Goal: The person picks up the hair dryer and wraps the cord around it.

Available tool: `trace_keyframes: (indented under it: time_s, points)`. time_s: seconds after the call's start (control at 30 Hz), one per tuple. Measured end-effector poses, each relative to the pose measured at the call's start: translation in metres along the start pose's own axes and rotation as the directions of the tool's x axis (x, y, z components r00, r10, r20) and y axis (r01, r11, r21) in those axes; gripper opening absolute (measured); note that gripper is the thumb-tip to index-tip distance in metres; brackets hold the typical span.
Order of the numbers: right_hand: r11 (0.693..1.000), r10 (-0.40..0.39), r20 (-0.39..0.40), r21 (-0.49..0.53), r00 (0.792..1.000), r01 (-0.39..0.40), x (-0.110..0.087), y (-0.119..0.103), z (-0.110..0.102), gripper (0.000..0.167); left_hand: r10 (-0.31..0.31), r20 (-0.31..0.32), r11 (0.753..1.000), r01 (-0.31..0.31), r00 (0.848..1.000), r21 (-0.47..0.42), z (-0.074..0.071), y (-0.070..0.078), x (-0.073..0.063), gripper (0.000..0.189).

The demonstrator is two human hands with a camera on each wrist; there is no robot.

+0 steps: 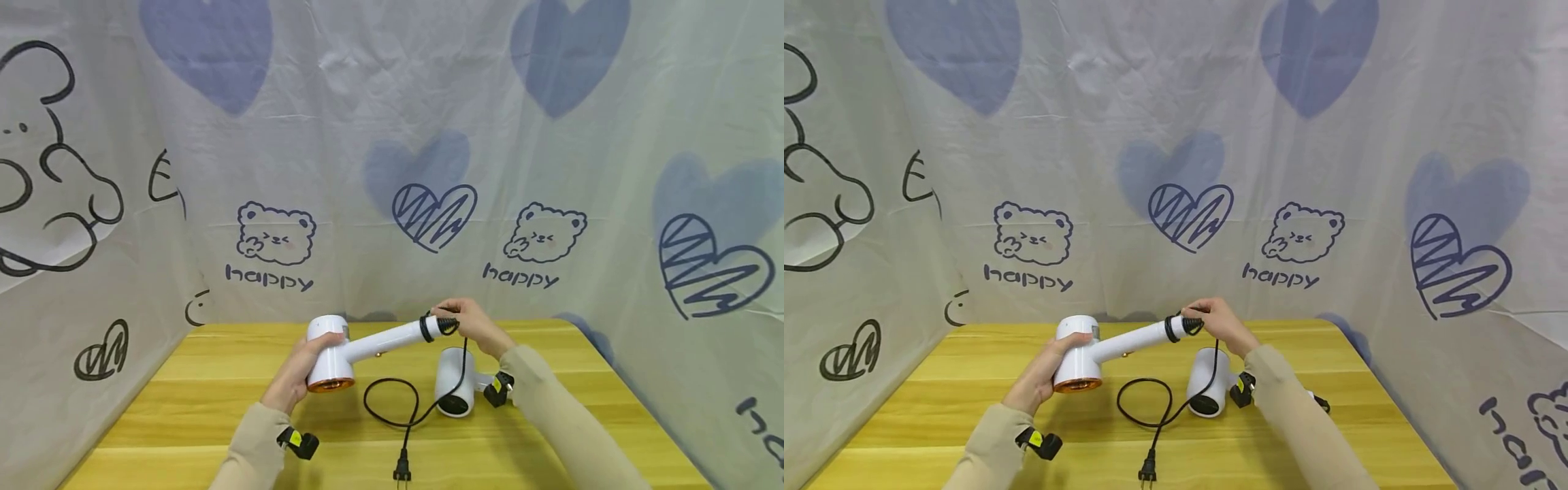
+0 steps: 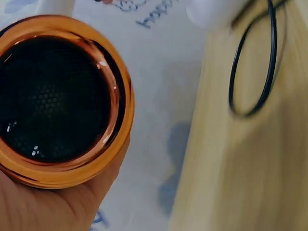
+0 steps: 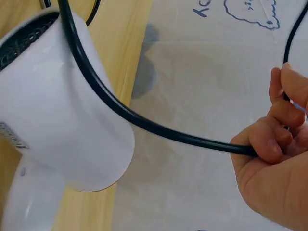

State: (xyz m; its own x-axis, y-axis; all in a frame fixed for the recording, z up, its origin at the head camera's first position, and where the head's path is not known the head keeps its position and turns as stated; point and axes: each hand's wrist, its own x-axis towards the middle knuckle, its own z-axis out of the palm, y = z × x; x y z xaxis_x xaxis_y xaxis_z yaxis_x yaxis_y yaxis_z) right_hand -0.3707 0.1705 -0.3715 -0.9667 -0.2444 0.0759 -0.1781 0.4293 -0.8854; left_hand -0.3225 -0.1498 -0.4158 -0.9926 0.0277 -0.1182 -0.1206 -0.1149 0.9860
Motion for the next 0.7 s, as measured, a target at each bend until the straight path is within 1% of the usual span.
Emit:
trace_keyframes:
  time_s: [0.1, 0.2, 0.3, 0.37, 0.43, 0.57, 0.6, 0.63, 0.7]
  points:
    - [0.997, -0.008, -0.004, -0.073, 1.0, 0.008, -0.001, -0.006, 0.0, 0.027, 0.059, 0.002, 0.993, -0.059, 0.998, 0.1, -0.002, 0.005, 0.002, 0.068]
    - [0.994, 0.002, -0.017, -0.109, 1.0, -0.004, -0.003, -0.012, 0.001, 0.024, 0.105, -0.002, 0.976, -0.103, 0.994, 0.191, -0.005, 0.008, 0.004, 0.073]
    - [0.988, -0.007, -0.028, -0.155, 1.0, 0.003, -0.004, -0.021, 0.005, 0.022, 0.151, -0.032, 0.954, -0.137, 0.988, 0.267, -0.007, 0.007, 0.003, 0.076]
    - [0.986, -0.017, -0.044, -0.169, 0.999, 0.009, -0.006, -0.026, 0.008, 0.021, 0.189, -0.068, 0.937, -0.159, 0.98, 0.311, -0.007, 0.005, 0.003, 0.078]
    - [0.982, -0.035, -0.058, -0.186, 0.998, 0.023, -0.008, -0.03, 0.01, 0.021, 0.224, -0.124, 0.918, -0.167, 0.967, 0.36, -0.006, 0.004, 0.004, 0.081]
    - [0.979, -0.073, -0.071, -0.198, 0.995, 0.058, -0.012, -0.035, 0.017, 0.023, 0.271, -0.227, 0.889, -0.153, 0.935, 0.432, -0.005, 0.004, 0.006, 0.086]
    - [0.977, -0.086, -0.074, -0.2, 0.994, 0.069, -0.013, -0.035, 0.018, 0.023, 0.285, -0.248, 0.883, -0.152, 0.926, 0.444, -0.005, 0.004, 0.006, 0.087]
    - [0.978, -0.092, -0.075, -0.192, 0.993, 0.076, -0.013, -0.035, 0.02, 0.023, 0.292, -0.267, 0.882, -0.151, 0.918, 0.446, -0.005, 0.005, 0.006, 0.088]
    - [0.981, -0.102, -0.08, -0.172, 0.991, 0.087, -0.014, -0.035, 0.023, 0.022, 0.318, -0.306, 0.876, -0.155, 0.898, 0.457, -0.004, 0.006, 0.005, 0.091]
